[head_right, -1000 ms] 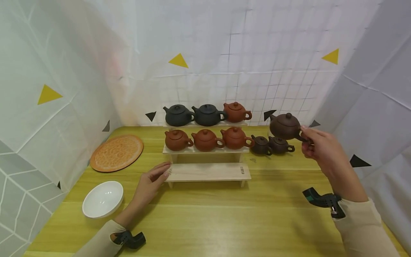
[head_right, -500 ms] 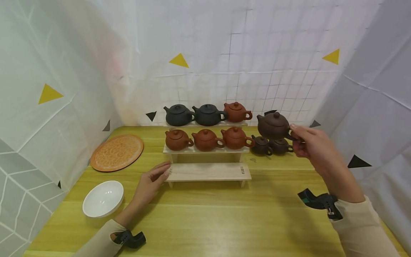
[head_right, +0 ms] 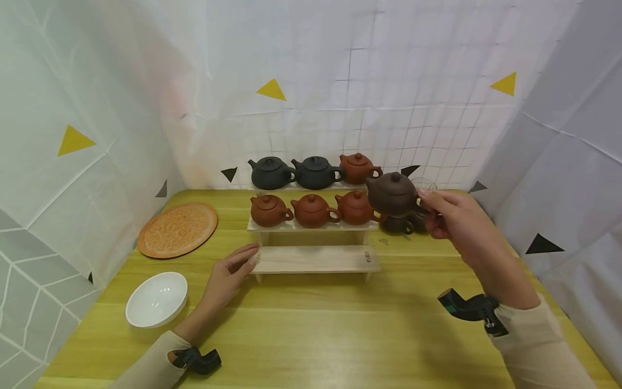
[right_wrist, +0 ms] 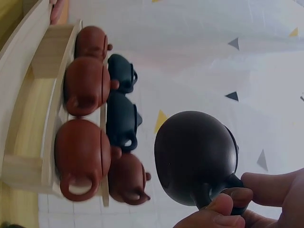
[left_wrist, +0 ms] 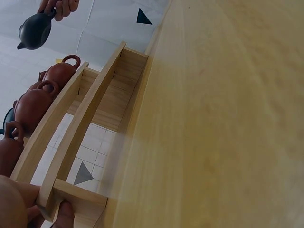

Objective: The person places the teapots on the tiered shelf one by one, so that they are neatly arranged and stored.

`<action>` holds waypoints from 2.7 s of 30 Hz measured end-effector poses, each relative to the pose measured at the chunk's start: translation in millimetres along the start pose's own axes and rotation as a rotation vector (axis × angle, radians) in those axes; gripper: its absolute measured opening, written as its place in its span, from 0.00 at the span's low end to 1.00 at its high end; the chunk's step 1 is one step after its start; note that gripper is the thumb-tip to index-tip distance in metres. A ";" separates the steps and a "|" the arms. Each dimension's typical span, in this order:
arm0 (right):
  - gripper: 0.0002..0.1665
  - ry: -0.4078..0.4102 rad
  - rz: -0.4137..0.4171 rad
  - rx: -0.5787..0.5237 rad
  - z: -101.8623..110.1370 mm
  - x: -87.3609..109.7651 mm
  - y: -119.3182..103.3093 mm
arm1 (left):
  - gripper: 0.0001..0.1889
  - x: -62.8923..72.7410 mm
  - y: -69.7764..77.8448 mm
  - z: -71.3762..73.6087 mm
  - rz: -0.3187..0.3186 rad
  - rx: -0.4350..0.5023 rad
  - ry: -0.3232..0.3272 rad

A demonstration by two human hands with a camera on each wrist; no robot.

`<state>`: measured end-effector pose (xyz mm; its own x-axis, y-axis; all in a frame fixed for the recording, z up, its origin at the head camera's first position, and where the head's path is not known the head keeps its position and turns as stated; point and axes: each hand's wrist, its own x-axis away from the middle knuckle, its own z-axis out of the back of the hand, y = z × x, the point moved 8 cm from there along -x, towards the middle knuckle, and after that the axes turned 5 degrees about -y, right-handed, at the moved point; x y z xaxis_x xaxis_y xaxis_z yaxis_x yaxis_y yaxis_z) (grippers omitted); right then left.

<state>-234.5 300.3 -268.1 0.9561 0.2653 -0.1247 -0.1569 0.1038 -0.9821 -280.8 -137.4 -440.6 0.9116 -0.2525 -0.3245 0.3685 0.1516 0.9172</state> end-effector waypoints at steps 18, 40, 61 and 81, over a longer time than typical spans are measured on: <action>0.19 -0.124 0.060 -0.002 -56.0 -9.9 -8.5 | 0.16 -0.4 0.6 0.5 0.011 0.012 -0.001; 0.23 -0.241 0.047 0.099 -113.3 -22.9 2.2 | 0.16 -0.4 0.1 0.5 0.034 -0.006 -0.003; 0.23 -0.322 -0.009 0.077 -154.5 -39.6 28.0 | 0.16 -0.3 -1.3 0.6 0.009 0.009 0.023; 0.24 -0.326 -0.109 0.006 -194.3 -59.8 68.3 | 0.16 -0.7 0.3 0.4 -0.022 -0.026 0.040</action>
<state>-254.3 105.3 -355.1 0.8382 0.5443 0.0338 -0.0602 0.1539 -0.9862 -281.4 -137.6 -440.0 0.9094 -0.2182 -0.3541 0.3929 0.1714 0.9035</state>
